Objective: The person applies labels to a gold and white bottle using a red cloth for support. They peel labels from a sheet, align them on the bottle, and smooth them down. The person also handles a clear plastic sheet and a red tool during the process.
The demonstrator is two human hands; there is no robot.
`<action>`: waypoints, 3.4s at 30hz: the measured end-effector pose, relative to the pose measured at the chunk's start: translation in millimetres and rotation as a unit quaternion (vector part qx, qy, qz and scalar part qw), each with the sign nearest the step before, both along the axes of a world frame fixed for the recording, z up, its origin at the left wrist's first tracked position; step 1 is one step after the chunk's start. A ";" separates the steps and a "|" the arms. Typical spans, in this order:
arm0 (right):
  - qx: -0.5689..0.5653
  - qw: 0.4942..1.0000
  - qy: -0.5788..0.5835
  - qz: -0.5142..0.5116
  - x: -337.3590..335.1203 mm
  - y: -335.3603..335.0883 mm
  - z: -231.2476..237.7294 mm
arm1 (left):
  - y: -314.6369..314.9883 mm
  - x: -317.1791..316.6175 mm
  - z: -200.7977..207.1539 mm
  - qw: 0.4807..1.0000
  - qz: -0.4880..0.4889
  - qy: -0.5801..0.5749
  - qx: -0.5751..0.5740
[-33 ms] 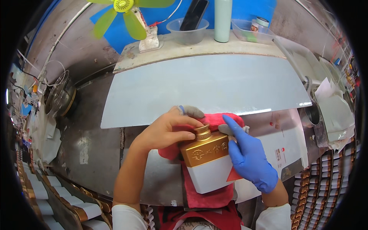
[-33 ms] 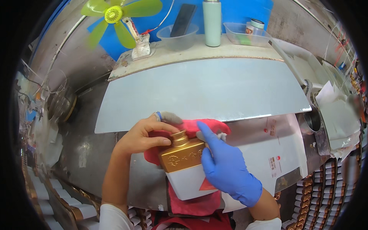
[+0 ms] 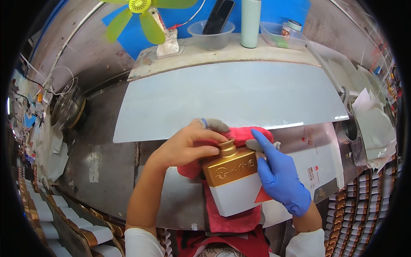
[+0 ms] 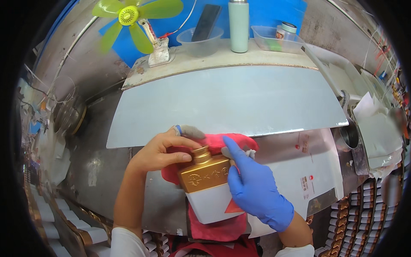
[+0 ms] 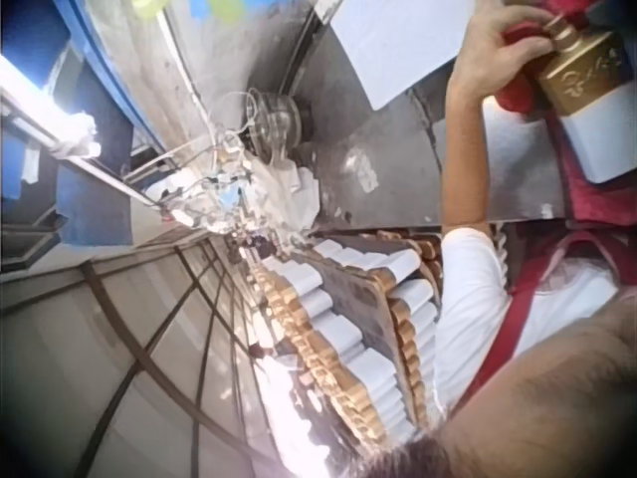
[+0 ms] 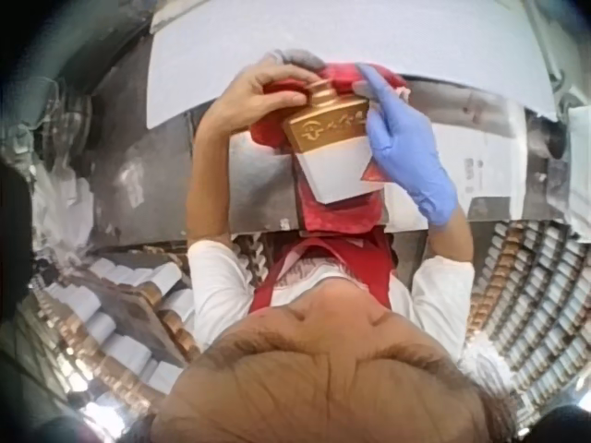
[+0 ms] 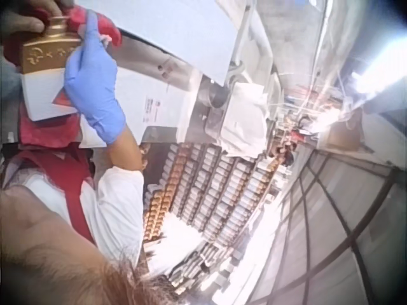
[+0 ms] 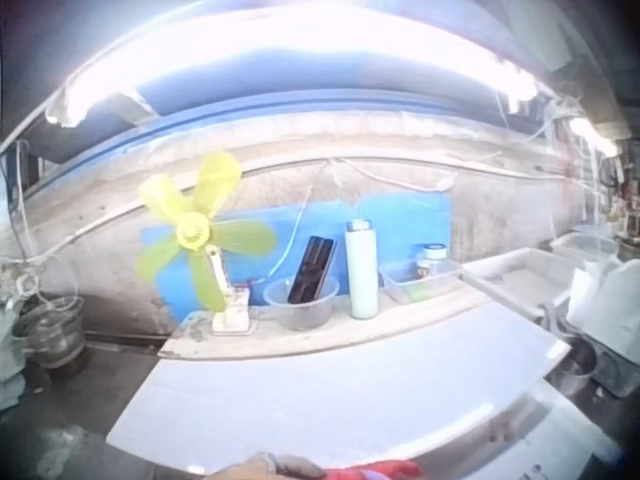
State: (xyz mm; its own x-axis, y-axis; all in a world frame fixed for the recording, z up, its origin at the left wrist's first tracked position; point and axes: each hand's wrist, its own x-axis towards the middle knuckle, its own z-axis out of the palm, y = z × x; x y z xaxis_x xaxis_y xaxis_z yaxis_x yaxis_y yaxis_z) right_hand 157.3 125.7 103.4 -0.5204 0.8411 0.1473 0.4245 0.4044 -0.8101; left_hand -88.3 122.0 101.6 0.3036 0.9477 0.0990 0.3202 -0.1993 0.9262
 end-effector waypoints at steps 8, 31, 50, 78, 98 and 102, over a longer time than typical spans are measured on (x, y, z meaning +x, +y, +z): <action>0.027 0.999 0.012 0.041 4.9 8.5 -2.8 | -4.1 3.1 -3.4 0.998 0.015 0.057 0.026; 0.230 0.828 -0.323 0.397 -57.5 33.1 66.7 | -12.8 -16.7 -15.0 0.995 0.002 -0.068 0.074; 0.033 0.992 -0.093 0.081 25.4 9.2 -4.4 | -77.1 87.8 -0.6 0.890 0.317 0.236 0.230; 0.021 0.988 -0.121 -0.091 142.1 13.5 -48.5 | -15.6 85.9 42.0 0.840 -0.054 0.468 0.270; -0.066 0.916 -0.395 -0.008 213.9 224.4 -103.4 | -144.2 97.9 -91.0 0.893 0.279 0.308 0.173; 0.097 0.927 -0.361 -0.014 218.6 215.0 -113.9 | -138.3 88.5 -79.3 0.884 0.247 0.334 0.212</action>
State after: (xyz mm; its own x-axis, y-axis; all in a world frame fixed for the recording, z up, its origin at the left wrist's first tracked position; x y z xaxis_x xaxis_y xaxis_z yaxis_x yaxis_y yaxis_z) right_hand 375.9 340.6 -10.6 -0.5215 0.8494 -0.0810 0.8400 0.4944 -0.2235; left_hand 0.2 -16.3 22.3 -0.0128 0.9015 0.4326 0.9130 -0.1659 0.3727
